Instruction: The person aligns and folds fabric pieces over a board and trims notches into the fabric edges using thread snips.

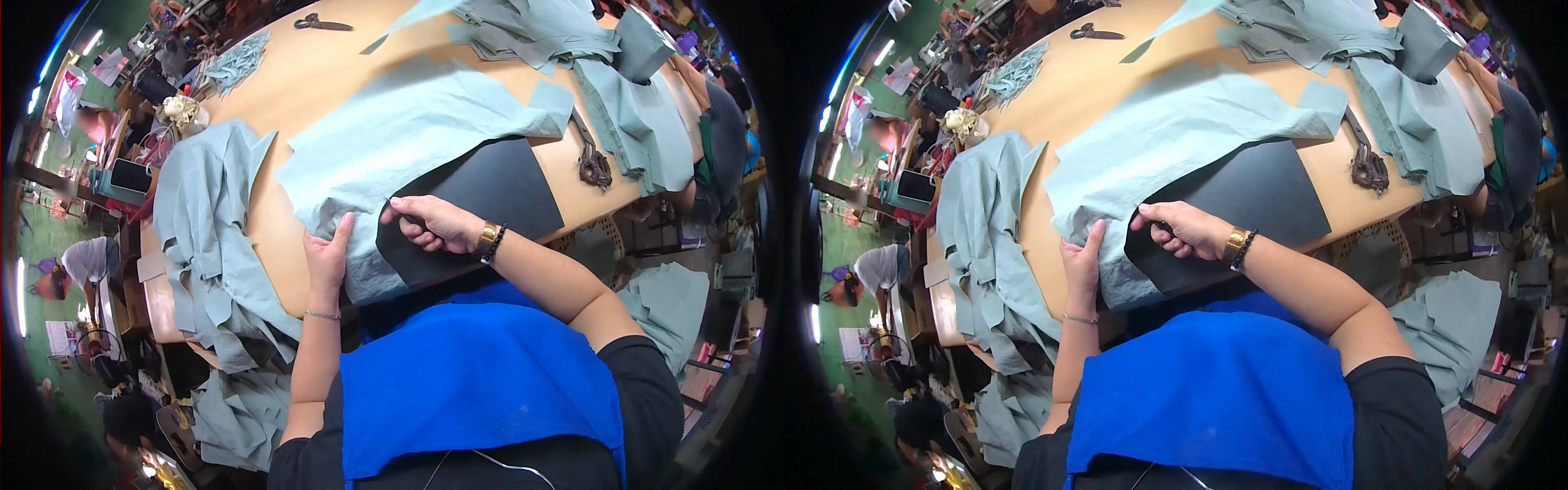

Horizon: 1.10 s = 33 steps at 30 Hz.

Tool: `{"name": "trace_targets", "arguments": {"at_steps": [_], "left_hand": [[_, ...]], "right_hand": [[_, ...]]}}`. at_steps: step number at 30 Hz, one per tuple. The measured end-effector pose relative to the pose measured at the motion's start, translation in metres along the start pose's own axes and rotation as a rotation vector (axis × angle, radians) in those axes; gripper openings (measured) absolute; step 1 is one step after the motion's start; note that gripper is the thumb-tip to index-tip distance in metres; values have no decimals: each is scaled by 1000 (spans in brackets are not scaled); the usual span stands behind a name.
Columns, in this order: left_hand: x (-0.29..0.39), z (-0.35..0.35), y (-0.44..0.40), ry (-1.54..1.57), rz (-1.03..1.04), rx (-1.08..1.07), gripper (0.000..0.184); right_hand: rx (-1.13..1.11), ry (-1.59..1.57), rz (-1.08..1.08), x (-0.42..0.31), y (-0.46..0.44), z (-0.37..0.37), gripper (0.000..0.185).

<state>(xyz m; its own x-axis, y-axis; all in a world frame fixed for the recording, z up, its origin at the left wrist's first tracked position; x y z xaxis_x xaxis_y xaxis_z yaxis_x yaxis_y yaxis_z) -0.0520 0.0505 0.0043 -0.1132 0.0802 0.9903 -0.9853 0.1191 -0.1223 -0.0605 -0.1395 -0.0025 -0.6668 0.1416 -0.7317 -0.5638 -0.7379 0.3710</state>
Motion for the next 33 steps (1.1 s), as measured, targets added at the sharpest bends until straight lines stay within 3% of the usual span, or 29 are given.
{"name": "trace_targets", "arguments": {"at_steps": [6,9,33], "left_hand": [[-3,-3,-1,-71,82,41,37],[-6,-4,-1,-16,47,44,45],[1,2,-1,14,56,11,42]], "right_hand": [[-16,11,-44,2,3,-2,35],[-5,2,-8,2,7,-1,34],[-63,87,-6,0,1,6,36]]}}
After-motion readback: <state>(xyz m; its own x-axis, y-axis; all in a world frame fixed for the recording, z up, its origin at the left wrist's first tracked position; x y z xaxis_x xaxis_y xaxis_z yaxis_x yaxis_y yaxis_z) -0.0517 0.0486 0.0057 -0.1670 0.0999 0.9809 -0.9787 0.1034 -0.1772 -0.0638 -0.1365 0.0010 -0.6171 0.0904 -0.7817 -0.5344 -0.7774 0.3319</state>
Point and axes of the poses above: each hand's wrist, its own y-axis away from the middle knuckle, its own z-axis out of the palm, x = y × z, the point moved 6 cm from there along -y, towards the middle knuckle, and after that the axes turned 10 degrees about -x, right-handed, at the moved point
